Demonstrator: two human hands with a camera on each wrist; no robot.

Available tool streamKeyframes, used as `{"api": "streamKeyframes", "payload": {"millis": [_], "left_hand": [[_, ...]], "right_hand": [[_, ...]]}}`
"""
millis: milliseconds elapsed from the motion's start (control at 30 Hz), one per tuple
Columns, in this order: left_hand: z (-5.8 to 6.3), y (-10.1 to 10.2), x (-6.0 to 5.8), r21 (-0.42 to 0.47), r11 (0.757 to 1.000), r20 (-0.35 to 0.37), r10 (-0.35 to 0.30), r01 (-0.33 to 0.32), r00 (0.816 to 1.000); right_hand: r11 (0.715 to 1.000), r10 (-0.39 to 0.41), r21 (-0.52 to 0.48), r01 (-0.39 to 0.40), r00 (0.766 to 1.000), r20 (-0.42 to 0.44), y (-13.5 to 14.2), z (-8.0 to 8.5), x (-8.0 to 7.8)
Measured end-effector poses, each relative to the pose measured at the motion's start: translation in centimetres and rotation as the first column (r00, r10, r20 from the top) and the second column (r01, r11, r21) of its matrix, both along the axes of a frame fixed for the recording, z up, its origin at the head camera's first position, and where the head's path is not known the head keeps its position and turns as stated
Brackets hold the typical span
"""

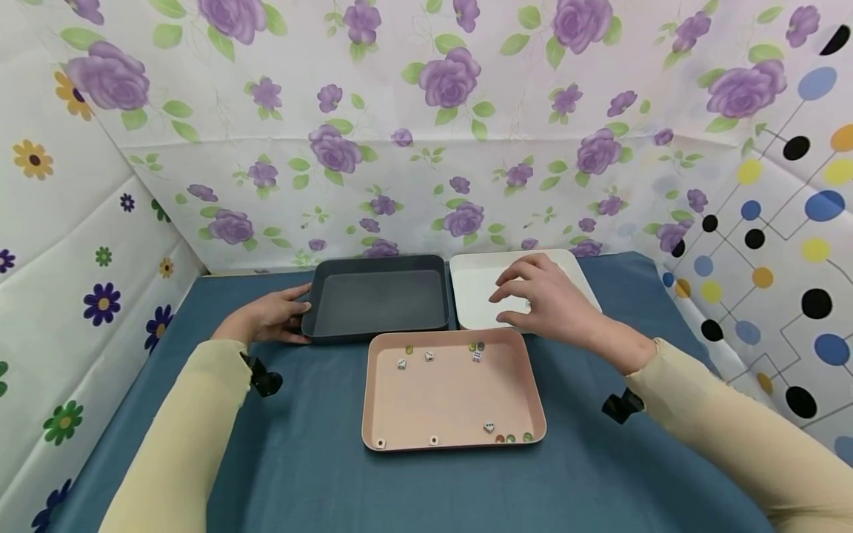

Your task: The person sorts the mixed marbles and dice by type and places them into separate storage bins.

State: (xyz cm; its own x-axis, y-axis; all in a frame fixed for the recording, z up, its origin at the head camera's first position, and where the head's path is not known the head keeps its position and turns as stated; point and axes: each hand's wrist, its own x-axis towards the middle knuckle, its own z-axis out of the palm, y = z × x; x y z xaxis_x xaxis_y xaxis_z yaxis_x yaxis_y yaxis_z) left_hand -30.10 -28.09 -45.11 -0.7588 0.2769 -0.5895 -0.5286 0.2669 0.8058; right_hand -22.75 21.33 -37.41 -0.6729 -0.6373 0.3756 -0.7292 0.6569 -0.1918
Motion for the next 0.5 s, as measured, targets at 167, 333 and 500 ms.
{"api": "streamKeyframes", "payload": {"millis": [167,333,500], "left_hand": [[0.1,0.0,-0.1,0.0,1.0,0.0,-0.005,0.005,1.0],[0.1,0.0,0.0,0.0,1.0,0.0,-0.008,0.008,1.0],[0.2,0.0,0.0,0.0,1.0,0.002,-0.01,0.01,1.0]], "right_hand": [[0.999,0.041,0.008,-0.042,0.999,0.022,-0.5,-0.3,0.6],[0.997,0.07,0.014,-0.071,0.997,0.039,-0.9,-0.8,1.2],[0.994,0.103,0.012,-0.104,0.993,0.049,-1.1,-1.6,1.7]]}}
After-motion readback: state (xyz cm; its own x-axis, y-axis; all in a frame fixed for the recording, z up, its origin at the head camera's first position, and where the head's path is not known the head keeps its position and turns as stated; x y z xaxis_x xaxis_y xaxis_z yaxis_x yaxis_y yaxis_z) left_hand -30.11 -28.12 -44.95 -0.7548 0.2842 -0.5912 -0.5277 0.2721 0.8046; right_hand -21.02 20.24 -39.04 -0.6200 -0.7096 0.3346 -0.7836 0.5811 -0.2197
